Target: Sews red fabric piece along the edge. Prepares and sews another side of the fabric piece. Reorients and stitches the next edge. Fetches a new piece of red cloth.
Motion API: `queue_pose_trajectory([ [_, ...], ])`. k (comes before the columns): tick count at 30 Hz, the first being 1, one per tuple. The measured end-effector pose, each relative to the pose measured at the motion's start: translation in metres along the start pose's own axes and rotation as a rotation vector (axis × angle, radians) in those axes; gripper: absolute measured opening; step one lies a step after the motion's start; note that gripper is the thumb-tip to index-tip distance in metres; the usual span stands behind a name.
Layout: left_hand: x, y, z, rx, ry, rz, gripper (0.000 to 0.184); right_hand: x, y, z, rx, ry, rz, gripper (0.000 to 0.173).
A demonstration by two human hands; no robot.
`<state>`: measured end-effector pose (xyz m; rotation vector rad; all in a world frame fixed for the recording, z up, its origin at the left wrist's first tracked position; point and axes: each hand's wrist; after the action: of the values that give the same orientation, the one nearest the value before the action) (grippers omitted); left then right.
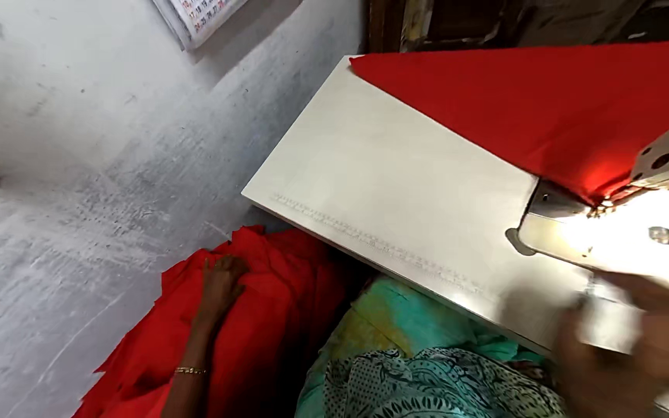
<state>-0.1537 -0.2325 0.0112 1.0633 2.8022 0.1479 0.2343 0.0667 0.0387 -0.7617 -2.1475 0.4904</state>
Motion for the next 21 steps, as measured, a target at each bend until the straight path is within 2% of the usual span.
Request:
queue_pose_trajectory([
  [2, 0.004, 0.017, -0.004, 0.007, 0.172, 0.173, 0.018, -0.003, -0.024, 0.058, 0.202, -0.155, -0.223, 0.03],
  [4, -0.001, 0.051, -0.02, 0.003, 0.32, 0.355, 0.015, 0.003, -0.081, 0.099, 0.364, -0.478, -0.205, 0.036],
  [5, -0.008, 0.068, -0.029, 0.014, 0.37, 0.416, 0.015, 0.006, -0.106, 0.116, 0.426, -0.632, -0.164, 0.046],
  [7, -0.025, 0.089, -0.048, 0.021, 0.428, 0.458, 0.016, 0.004, -0.138, 0.148, 0.524, -0.802, -0.1, 0.061],
  [10, -0.048, 0.084, -0.067, -0.028, 0.547, 0.342, 0.03, 0.008, -0.159, 0.166, 0.593, -0.912, -0.074, 0.035],
  [11, -0.053, 0.078, -0.07, -0.042, 0.54, 0.301, 0.029, 0.011, -0.165, 0.16, 0.614, -0.903, -0.09, 0.029],
  [14, -0.063, 0.067, -0.078, 0.002, 0.394, 0.137, 0.022, 0.014, -0.172, 0.139, 0.6, -0.691, -0.206, 0.028],
  [17, -0.074, 0.064, -0.089, -0.04, 0.458, -0.103, 0.027, 0.026, -0.167, 0.119, 0.599, -0.576, -0.277, 0.012],
  [19, -0.086, 0.064, -0.102, -0.089, 0.476, -0.231, 0.031, 0.032, -0.159, 0.108, 0.582, -0.401, -0.3, 0.011],
  [21, -0.092, 0.056, -0.11, -0.103, 0.486, -0.294, 0.027, 0.044, -0.148, 0.091, 0.56, -0.282, -0.284, 0.016],
])
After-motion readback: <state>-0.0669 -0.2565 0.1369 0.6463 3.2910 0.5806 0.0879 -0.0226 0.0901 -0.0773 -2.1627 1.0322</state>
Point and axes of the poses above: each hand's wrist, its own x-axis towards the middle knuckle, its own z-axis out of the palm, y = z × x, and after that the axes turned 9 degrees about -z, right-handed
